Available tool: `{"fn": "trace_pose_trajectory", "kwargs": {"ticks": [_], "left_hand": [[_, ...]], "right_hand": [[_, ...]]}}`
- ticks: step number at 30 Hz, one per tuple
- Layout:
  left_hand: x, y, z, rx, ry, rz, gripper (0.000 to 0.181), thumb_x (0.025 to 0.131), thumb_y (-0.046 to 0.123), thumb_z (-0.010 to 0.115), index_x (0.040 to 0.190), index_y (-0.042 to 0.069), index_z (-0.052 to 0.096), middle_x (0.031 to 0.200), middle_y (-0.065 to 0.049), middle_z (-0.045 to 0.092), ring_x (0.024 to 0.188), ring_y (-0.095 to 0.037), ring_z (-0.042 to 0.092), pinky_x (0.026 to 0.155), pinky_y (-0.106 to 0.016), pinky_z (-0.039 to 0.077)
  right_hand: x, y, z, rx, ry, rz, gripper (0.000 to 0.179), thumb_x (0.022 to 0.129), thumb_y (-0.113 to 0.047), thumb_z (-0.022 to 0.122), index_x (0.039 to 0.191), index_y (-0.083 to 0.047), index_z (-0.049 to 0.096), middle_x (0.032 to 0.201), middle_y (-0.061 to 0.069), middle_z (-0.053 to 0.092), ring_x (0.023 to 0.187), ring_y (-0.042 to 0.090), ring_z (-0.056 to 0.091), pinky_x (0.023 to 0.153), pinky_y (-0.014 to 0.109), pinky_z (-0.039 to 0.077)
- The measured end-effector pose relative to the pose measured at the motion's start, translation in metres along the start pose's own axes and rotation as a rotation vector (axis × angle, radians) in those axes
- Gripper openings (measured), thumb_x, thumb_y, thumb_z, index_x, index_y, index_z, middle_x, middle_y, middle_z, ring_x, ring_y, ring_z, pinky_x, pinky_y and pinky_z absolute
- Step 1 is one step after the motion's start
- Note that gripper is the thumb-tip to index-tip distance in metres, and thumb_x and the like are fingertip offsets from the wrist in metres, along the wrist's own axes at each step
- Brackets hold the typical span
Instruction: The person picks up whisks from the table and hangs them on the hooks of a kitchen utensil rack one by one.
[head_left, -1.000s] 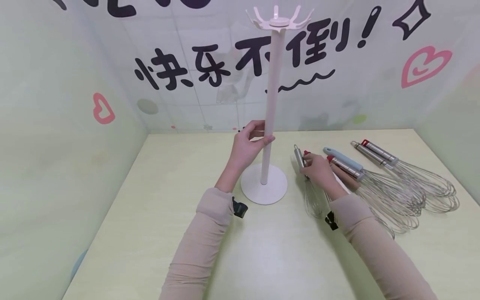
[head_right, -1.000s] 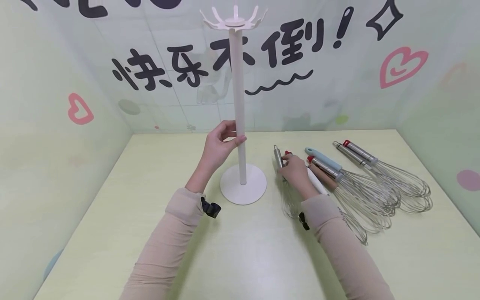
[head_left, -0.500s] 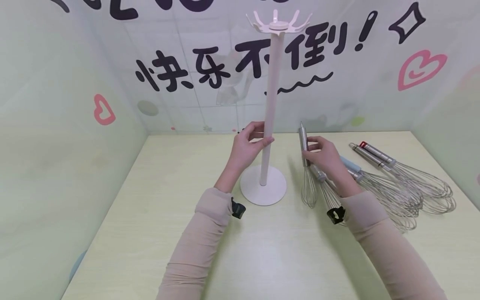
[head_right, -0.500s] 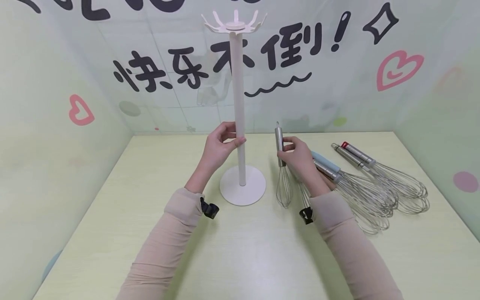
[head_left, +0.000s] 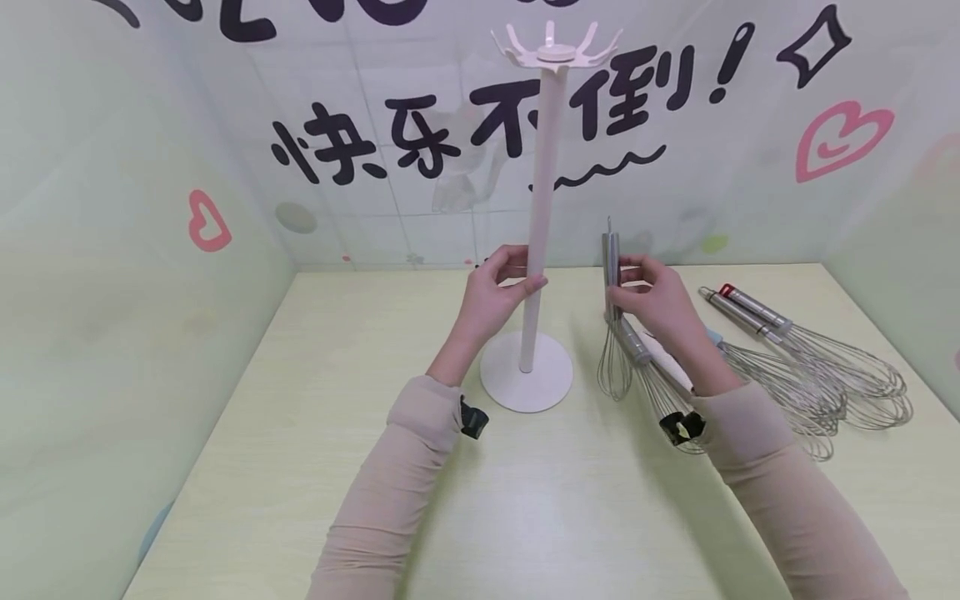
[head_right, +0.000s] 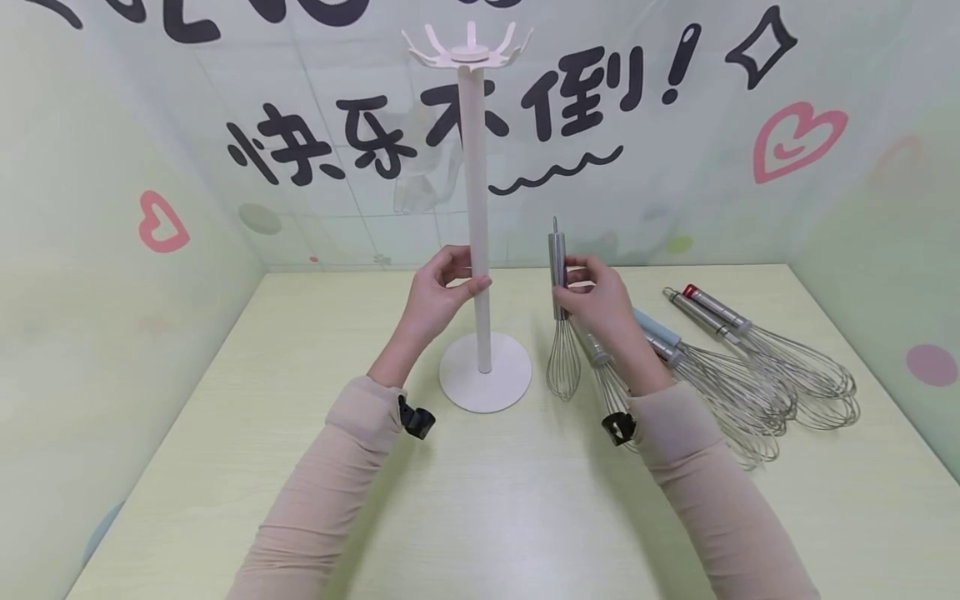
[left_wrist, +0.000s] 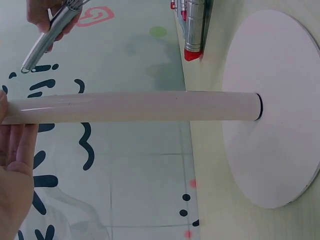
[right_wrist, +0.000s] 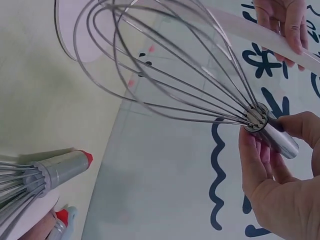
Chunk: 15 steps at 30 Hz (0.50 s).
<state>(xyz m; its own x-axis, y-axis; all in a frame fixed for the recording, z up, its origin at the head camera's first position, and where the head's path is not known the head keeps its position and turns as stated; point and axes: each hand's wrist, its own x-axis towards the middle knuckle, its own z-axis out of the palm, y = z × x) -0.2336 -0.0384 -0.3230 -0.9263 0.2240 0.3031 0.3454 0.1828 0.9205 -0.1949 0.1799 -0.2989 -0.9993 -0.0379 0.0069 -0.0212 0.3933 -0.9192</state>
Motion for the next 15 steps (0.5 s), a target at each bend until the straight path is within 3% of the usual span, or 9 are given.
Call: {"fn": "trace_pose_trajectory", "kwargs": {"ticks": [7,15], "left_hand": [[0.001,0.0,-0.001,0.005,-0.006,-0.009,0.041,0.085,0.016,0.07,0.123,0.007,0.056,0.115,-0.014,0.065,0.109,-0.024,0.062,0.094,-0.03,0.055],[0.002,0.005,-0.004,-0.001,-0.032,-0.018,0.04,0.085,0.012,0.07,0.122,0.005,0.056,0.114,-0.016,0.065,0.108,-0.026,0.063,0.093,-0.031,0.056]], "right_hand": [[-0.004,-0.01,-0.007,0.056,0.026,-0.02,0.048,0.09,-0.011,0.06,0.135,-0.008,0.042,0.103,-0.008,0.052,0.089,-0.002,0.057,0.075,0.012,0.052],[-0.006,-0.025,-0.015,-0.006,0.045,-0.044,0.049,0.091,-0.015,0.06,0.136,-0.014,0.041,0.109,-0.008,0.052,0.092,0.0,0.056,0.08,0.011,0.05]]}}
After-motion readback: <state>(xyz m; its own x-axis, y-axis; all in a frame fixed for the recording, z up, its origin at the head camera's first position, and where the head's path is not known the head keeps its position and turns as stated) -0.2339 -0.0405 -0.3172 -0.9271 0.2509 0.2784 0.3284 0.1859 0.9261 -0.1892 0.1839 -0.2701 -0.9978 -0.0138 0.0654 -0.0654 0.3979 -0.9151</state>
